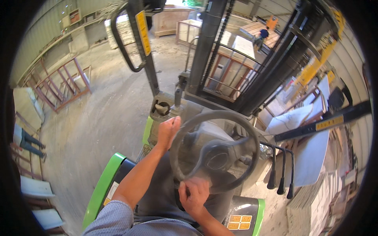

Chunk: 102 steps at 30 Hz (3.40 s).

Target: The person operates a forklift inside a warehouse, steering and maneuvering around stacks of wrapped materials. The operator adjusts the steering wheel and control levers while navigating narrow aisles and positioning the forks near pallets.

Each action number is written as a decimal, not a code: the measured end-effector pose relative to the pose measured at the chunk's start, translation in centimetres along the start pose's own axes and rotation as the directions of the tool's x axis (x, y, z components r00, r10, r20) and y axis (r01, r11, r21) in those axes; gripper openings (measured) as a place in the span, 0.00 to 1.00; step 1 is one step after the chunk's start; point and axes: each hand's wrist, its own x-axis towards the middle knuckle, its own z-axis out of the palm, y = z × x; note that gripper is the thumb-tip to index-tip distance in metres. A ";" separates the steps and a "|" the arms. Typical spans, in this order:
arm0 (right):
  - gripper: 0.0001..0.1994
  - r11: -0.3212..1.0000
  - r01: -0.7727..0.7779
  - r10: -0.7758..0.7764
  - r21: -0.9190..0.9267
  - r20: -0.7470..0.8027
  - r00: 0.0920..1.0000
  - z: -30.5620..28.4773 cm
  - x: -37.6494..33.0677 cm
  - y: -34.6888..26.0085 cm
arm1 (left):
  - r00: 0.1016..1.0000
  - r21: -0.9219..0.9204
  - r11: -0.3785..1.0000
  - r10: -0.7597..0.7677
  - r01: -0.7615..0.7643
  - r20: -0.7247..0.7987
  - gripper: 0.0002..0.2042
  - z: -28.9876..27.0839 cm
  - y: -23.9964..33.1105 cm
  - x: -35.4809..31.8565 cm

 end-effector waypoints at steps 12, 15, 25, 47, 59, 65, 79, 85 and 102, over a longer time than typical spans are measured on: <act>0.04 0.998 0.035 -0.037 -0.048 -0.045 0.998 7.0 12.3 -0.3 | 0.987 -0.103 0.982 -0.156 0.160 0.049 0.22 1.2 -1.2 0.5; 0.05 0.998 -0.008 0.005 -0.058 -0.051 0.999 7.6 12.3 -0.5 | 0.993 -0.136 0.983 -0.120 0.122 0.017 0.21 1.4 -1.6 0.8; 0.05 0.999 -0.027 0.026 -0.044 -0.041 0.999 10.2 10.5 -0.7 | 0.993 -0.140 0.983 -0.120 0.122 0.025 0.21 1.2 -3.3 2.1; 0.07 0.845 -0.513 0.382 -0.150 -0.502 0.776 -0.2 13.0 11.4 | 0.964 -0.101 0.980 -0.146 0.172 0.220 0.24 0.6 -6.1 9.1; 0.04 0.988 -0.034 0.011 -0.150 -0.155 0.988 18.4 23.6 6.2 | 0.982 -0.131 0.985 -0.092 0.114 0.168 0.23 3.4 -9.2 13.4; 0.03 0.994 0.026 -0.019 -0.103 0.065 0.998 19.1 14.1 2.8 | 0.982 -0.120 0.985 -0.103 0.123 0.160 0.21 4.1 -10.4 14.6; 0.09 0.994 0.006 -0.017 -0.112 -0.092 0.996 21.2 19.6 5.6 | 0.964 0.033 0.983 0.168 -0.178 0.205 0.15 5.5 -10.8 18.3; 0.09 0.997 -0.072 0.068 -0.015 -0.201 0.977 21.3 23.3 8.5 | 0.955 -0.083 0.990 -0.090 0.118 0.284 0.22 8.5 -12.3 19.4; 0.08 0.999 -0.027 0.032 0.030 -0.172 0.985 20.9 21.3 12.1 | 0.964 -0.016 0.990 -0.131 0.138 0.231 0.22 11.8 -12.5 19.0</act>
